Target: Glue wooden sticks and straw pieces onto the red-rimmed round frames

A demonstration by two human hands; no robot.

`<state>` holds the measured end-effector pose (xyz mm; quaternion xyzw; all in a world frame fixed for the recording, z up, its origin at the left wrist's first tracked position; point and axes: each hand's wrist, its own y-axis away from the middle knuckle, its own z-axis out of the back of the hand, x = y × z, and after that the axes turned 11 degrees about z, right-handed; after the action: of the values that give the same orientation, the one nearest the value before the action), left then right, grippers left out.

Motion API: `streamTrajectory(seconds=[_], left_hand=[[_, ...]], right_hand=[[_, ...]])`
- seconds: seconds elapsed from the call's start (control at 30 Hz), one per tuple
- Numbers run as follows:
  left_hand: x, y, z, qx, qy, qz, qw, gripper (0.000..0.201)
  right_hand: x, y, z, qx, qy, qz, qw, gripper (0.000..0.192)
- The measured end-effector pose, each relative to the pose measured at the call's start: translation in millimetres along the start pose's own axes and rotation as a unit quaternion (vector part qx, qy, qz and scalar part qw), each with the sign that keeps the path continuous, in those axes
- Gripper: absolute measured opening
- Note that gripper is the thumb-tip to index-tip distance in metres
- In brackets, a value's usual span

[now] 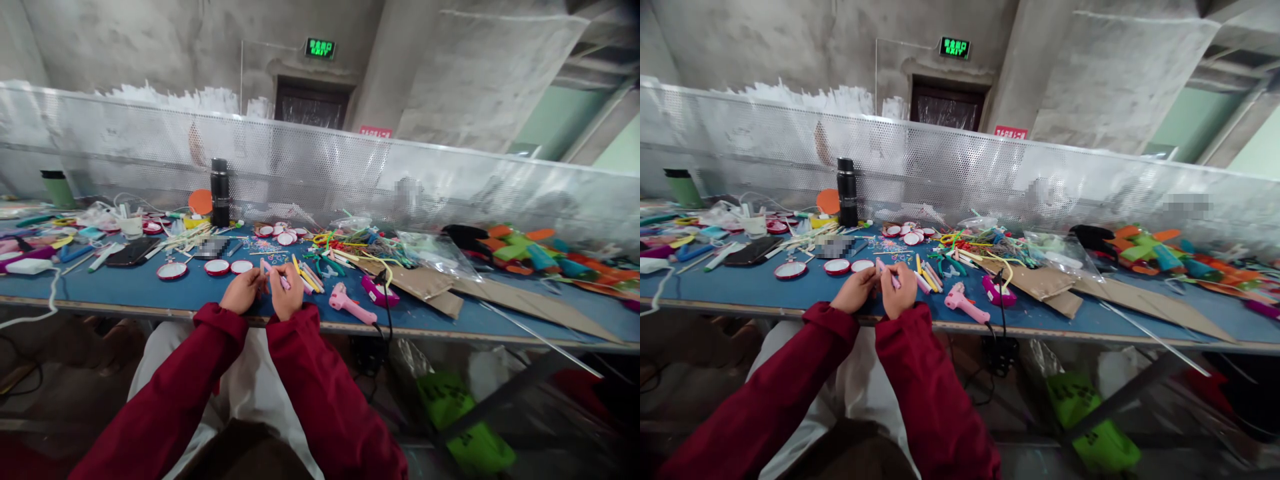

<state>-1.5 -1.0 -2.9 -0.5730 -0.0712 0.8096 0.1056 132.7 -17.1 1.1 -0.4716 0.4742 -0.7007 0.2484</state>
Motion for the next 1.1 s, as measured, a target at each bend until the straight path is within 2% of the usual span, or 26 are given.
streamTrajectory(seconds=[0.13,0.83,1.1], left_hand=[[-0.8,0.4,1.0,0.017,-0.027,-0.004,0.999,0.026],[-0.3,0.2,2.0,0.015,-0.083,-0.017,0.996,0.031],[1.4,-1.7,2.1,0.017,-0.07,-0.014,0.997,0.031]], right_hand=[[0.9,0.2,0.3,0.002,0.009,0.0,1.0,0.017],[0.9,-0.4,-0.1,-0.006,0.009,-0.008,1.0,0.017],[-0.4,-0.6,-0.3,-0.01,0.011,-0.005,1.0,0.016]])
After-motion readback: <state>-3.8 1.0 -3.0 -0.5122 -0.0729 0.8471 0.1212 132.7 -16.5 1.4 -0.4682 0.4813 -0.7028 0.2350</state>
